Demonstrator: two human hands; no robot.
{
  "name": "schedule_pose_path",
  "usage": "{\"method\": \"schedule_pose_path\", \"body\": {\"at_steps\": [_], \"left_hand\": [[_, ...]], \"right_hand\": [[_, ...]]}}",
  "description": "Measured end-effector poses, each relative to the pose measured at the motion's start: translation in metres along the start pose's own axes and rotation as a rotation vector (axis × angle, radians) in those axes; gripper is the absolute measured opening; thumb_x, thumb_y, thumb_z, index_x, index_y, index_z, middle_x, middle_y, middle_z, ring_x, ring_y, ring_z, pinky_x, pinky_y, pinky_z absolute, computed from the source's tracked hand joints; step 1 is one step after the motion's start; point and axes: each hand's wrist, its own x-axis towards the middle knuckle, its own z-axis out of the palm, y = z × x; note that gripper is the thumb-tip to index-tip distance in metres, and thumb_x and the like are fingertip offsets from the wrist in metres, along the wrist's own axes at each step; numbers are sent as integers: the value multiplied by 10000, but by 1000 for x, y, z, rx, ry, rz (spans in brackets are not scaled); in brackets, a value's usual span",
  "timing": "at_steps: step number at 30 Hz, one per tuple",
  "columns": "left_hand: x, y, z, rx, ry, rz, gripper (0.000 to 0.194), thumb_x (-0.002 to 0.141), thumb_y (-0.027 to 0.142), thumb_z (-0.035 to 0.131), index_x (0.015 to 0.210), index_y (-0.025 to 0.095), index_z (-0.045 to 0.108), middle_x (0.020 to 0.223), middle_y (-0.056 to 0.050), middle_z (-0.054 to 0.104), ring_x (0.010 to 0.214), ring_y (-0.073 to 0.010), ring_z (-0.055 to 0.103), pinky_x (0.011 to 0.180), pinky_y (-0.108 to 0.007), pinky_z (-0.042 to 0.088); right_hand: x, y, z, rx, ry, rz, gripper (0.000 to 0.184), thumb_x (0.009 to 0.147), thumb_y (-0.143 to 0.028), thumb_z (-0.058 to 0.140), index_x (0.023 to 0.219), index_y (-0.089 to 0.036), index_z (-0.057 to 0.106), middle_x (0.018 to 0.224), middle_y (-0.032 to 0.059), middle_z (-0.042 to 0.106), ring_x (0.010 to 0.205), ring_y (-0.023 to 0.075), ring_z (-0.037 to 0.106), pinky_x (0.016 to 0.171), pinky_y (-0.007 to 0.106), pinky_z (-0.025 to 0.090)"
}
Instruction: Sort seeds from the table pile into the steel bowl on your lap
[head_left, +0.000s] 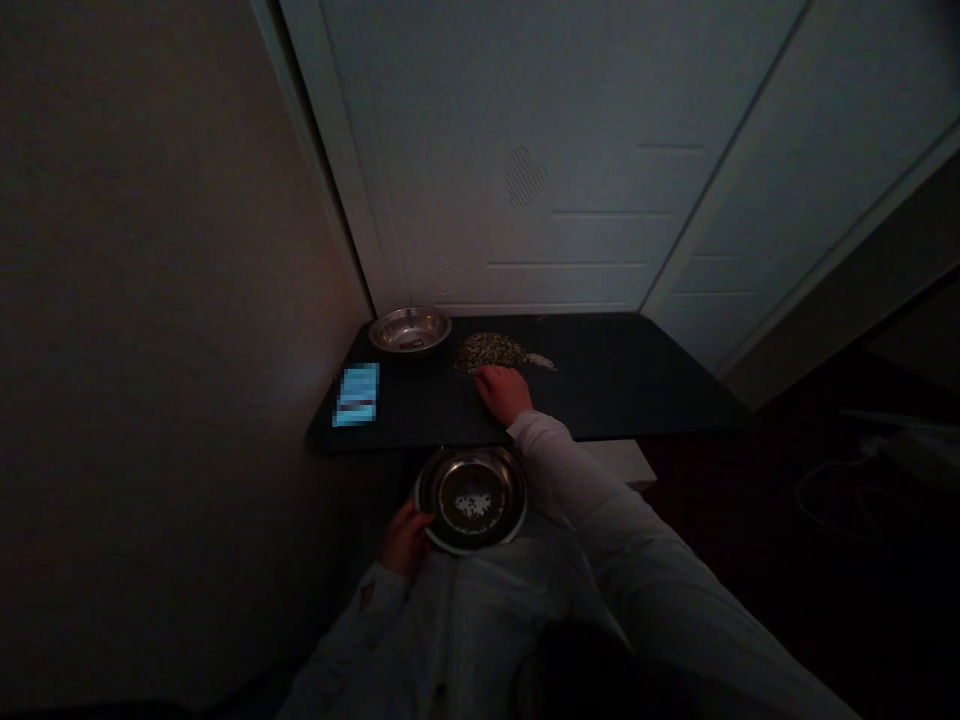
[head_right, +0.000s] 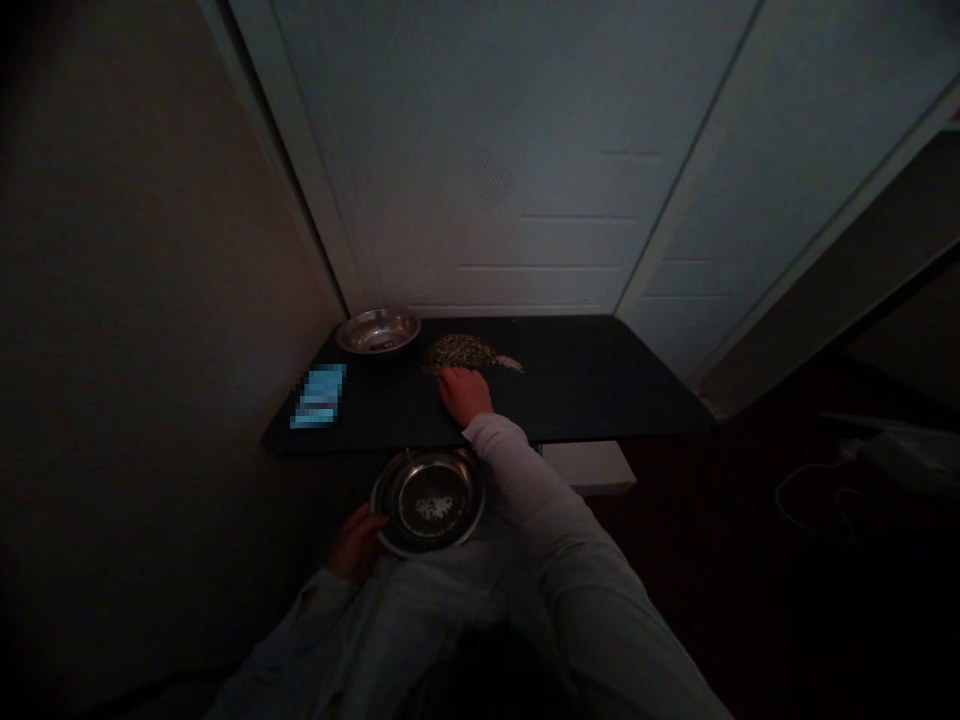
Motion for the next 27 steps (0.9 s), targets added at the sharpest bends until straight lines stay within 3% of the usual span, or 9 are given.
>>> {"method": "schedule_pose_path", "body": {"at_steps": [9, 14, 20, 27], "left_hand": [[1, 0, 0, -16, 5, 9, 275, 433, 88, 599, 702, 143, 609, 578, 7, 631, 533, -130, 553, 513, -244, 397], [0, 1, 2, -5, 22, 6, 283, 423, 84, 590, 699, 141, 614, 568, 11, 626, 531, -126, 549, 509, -238, 393], [-2, 3, 3, 12, 14, 1, 298, 427, 89, 583, 717, 149, 617, 566, 17, 620, 510, -123, 541, 483, -234, 379], [2, -1, -2, 16, -5, 7, 279, 438, 98, 594, 714, 144, 604, 537, 20, 612, 481, -119, 532, 457, -230, 367]], "right_hand": [[0, -2, -4, -46, -20, 51, 249, 821, -277, 286, 885, -186, 509, 884, 62, 585, 838, 163, 497, 676, 267, 295], [-1, -2, -4, -43, -41, 35, 250, 819, -282, 295, 868, -182, 519, 859, 51, 588, 831, 157, 501, 676, 263, 297], [-1, 1, -1, 19, 25, 18, 224, 805, -275, 331, 872, -181, 523, 870, 41, 589, 820, 150, 503, 687, 252, 303], [-4, -1, -4, 59, -21, -32, 221, 797, -269, 348, 879, -179, 533, 860, 50, 586, 789, 148, 502, 678, 249, 321]]}}
